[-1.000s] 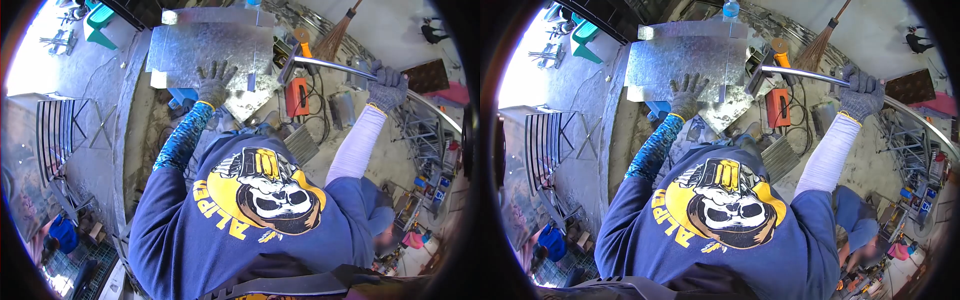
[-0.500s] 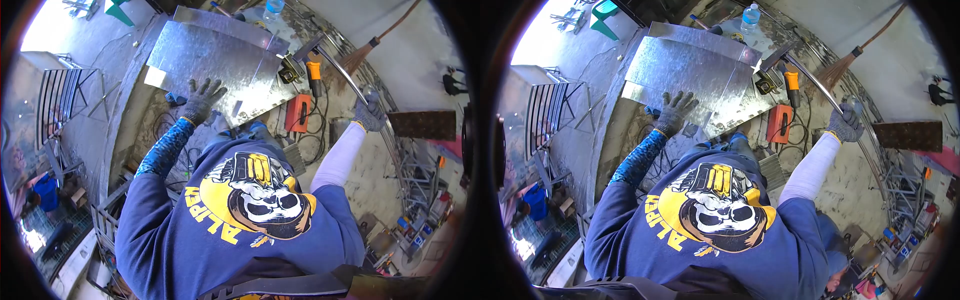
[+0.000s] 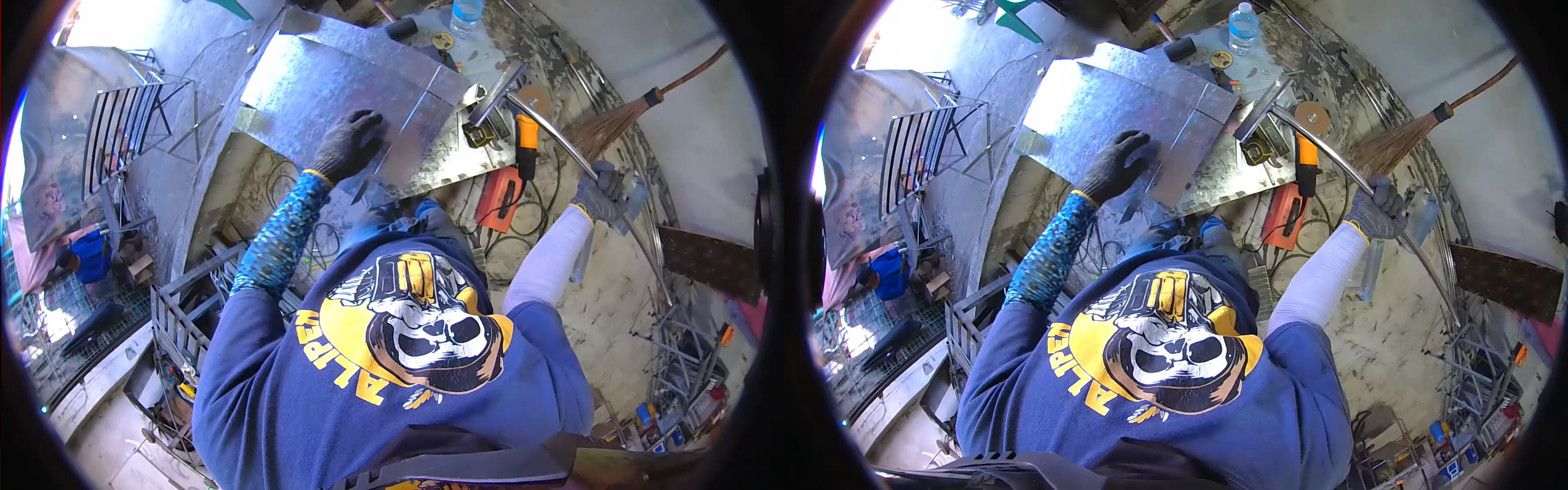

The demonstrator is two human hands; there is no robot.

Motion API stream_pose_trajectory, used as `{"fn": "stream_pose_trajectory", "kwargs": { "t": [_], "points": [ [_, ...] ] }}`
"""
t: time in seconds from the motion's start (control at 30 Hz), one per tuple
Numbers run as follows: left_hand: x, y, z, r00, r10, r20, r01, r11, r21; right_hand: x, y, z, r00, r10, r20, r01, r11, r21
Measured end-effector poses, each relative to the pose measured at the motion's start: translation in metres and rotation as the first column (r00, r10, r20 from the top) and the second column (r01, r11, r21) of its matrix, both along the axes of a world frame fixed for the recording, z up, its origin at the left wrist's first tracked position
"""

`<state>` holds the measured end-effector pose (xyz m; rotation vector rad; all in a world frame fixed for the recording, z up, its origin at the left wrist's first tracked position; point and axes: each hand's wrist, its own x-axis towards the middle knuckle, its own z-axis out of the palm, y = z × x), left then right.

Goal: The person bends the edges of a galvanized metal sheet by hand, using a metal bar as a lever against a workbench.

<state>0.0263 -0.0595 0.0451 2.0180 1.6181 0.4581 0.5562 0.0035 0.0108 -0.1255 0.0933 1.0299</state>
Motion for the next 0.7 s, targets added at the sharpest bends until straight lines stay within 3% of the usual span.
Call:
{"fn": "stream_pose_trajectory", "kwargs": {
  "t": [0.1, 0.13, 0.2, 0.23, 0.3, 0.37, 0.4, 0.43, 0.47, 0.53, 0.6, 0.63, 0.67, 0.7],
  "points": [
    [0.064, 0.022, 0.024, 0.987, 0.034, 0.16, -0.029, 0.999, -0.038, -0.022, 0.009, 0.025, 0.999, 0.022, 0.034, -0.022, 1.0, 0.012],
    [0.09, 0.027, 0.041, 0.978, 0.05, 0.201, -0.041, 0.998, -0.048, -0.024, 0.008, 0.031, 0.995, 0.092, 0.05, -0.097, 0.989, 0.111],
    [0.127, 0.042, 0.033, 0.796, 0.198, 0.572, -0.141, 0.98, -0.143, -0.033, 0.01, 0.05, 0.984, 0.164, 0.073, -0.176, 0.962, 0.209],
    [0.14, 0.05, 0.035, 0.794, 0.202, 0.573, -0.148, 0.979, -0.141, -0.041, 0.012, 0.063, 0.968, 0.239, 0.08, -0.252, 0.918, 0.307],
    [0.154, 0.063, 0.046, 0.562, 0.338, 0.755, 0.123, 0.868, -0.481, -0.04, 0.015, 0.064, 0.944, 0.315, 0.095, -0.325, 0.854, 0.406],
    [0.154, 0.06, 0.053, 0.61, 0.36, 0.706, 0.046, 0.873, -0.485, -0.034, 0.018, 0.06, 0.882, 0.469, 0.036, -0.452, 0.824, 0.34],
    [0.155, 0.057, 0.056, 0.651, 0.384, 0.655, -0.026, 0.874, -0.486, -0.033, 0.015, 0.058, 0.883, 0.467, 0.042, -0.451, 0.823, 0.346],
    [0.154, 0.052, 0.052, 0.655, 0.332, 0.679, -0.048, 0.915, -0.401, -0.05, 0.004, 0.075, 0.899, 0.413, 0.149, -0.4, 0.91, -0.11],
    [0.151, 0.047, 0.057, 0.649, 0.325, 0.688, -0.044, 0.919, -0.392, -0.057, -0.003, 0.088, 0.876, 0.4, 0.268, -0.213, 0.822, -0.528],
    [0.143, 0.032, 0.067, 0.733, 0.306, 0.607, -0.139, 0.942, -0.307, -0.01, -0.015, 0.037, 0.873, 0.424, 0.24, -0.205, 0.766, -0.609],
    [0.136, 0.024, 0.066, 0.707, 0.29, 0.645, -0.181, 0.956, -0.232, 0.04, -0.024, -0.003, 0.671, 0.73, 0.132, -0.321, 0.446, -0.836],
    [0.132, 0.022, 0.07, 0.677, 0.293, 0.675, -0.184, 0.956, -0.231, 0.035, -0.029, 0.027, 0.359, 0.875, 0.325, 0.094, 0.312, -0.945],
    [0.128, 0.02, 0.074, 0.65, 0.292, 0.702, -0.182, 0.956, -0.229, 0.024, -0.036, 0.063, -0.024, 0.949, 0.315, 0.519, 0.282, -0.807],
    [0.125, 0.02, 0.084, 0.613, 0.315, 0.725, -0.185, 0.949, -0.256, 0.044, -0.038, 0.059, -0.465, 0.815, 0.345, 0.715, 0.575, -0.396]
  ]
}}
